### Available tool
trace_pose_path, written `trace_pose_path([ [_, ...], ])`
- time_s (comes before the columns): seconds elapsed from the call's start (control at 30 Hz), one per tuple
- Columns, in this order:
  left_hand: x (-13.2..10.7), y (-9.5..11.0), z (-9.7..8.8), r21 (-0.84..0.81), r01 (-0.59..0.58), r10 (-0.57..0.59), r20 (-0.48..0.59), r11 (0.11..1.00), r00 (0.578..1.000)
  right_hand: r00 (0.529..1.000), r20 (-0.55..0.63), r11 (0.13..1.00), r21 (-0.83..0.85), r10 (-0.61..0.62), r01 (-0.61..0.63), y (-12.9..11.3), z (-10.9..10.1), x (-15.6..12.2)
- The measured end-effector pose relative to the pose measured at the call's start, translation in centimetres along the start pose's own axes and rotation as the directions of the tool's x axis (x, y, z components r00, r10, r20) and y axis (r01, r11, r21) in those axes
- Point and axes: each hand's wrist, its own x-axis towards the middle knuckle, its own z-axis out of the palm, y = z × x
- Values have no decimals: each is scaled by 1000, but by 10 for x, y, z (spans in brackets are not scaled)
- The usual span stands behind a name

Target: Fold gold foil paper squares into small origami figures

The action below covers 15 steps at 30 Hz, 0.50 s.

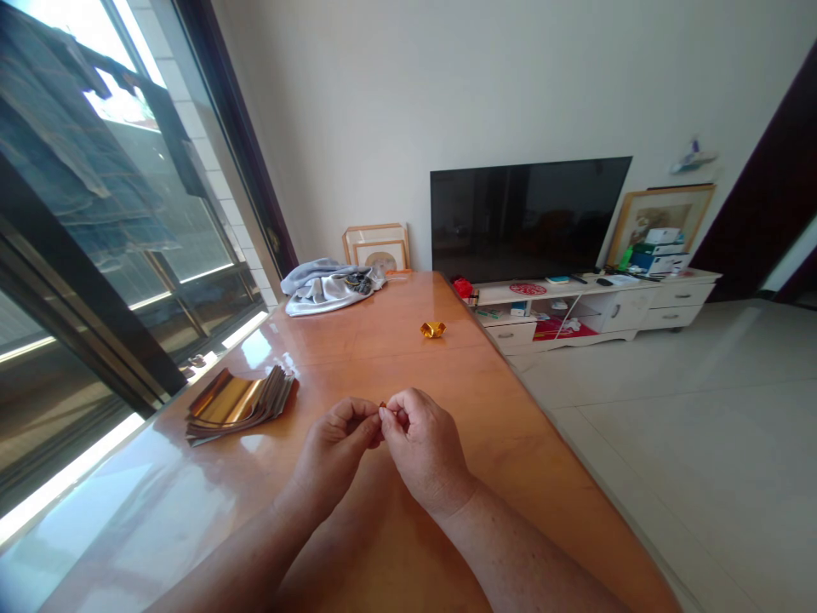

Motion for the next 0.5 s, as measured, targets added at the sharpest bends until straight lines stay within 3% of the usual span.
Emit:
trace_pose_path([
  [0.17, 0, 3, -3, -48, 37, -36, 22, 998, 999, 997, 48, 989, 130, 67, -73, -5, -2, 1],
  [0.37, 5, 1, -14, -83, 139, -125, 152, 987, 980, 963, 146, 893, 363, 227, -265, -4, -11, 8],
  [0.5, 6, 6, -19, -25, 225, -210, 272, 974, 939, 899, 331, 814, 410, 288, -411, 0, -19, 12],
])
